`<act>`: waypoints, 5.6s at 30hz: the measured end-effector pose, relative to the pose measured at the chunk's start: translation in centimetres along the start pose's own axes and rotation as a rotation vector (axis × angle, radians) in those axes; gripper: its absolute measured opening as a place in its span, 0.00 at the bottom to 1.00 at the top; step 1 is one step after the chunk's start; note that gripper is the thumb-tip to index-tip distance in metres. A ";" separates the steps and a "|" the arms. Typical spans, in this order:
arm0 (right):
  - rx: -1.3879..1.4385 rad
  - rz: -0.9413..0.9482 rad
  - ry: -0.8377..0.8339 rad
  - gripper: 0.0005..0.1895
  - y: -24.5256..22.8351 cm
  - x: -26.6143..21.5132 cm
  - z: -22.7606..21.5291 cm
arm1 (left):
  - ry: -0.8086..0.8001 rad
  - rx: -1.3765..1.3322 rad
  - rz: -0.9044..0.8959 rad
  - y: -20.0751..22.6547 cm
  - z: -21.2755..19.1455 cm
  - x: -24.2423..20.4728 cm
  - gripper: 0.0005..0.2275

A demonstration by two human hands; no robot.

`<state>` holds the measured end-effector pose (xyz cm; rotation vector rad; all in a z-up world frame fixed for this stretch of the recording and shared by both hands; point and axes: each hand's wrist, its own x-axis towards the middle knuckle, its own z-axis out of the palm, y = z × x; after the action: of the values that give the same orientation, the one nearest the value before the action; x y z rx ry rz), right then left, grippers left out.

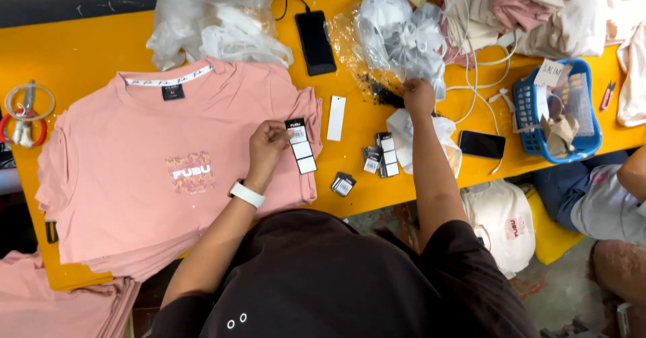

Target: Attaching brand tags to the neck area of t-shirts using plastic fasteners in a factory setting.

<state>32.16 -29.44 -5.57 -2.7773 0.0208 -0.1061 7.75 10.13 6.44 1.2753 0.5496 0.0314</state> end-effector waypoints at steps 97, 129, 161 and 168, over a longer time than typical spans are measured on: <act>0.866 -0.723 0.261 0.03 -49.8 -26.3 -8.0 | 0.161 -0.033 0.395 9.8 -16.1 -6.0 0.07; 0.641 -0.914 0.449 0.05 -48.9 -25.8 -8.3 | 0.175 -0.031 0.435 10.8 -15.6 -6.8 0.06; 0.697 -0.894 0.431 0.05 -48.0 -26.0 -6.5 | 0.130 -0.125 0.406 8.1 -15.1 -5.6 0.07; 0.630 -0.884 0.459 0.05 -47.8 -25.8 -7.8 | 0.189 0.017 0.498 11.4 -14.6 -7.3 0.07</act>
<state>5.85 13.22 16.81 -1.8972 -0.9400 -0.8038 -1.39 24.45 16.86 1.4078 0.3810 0.5675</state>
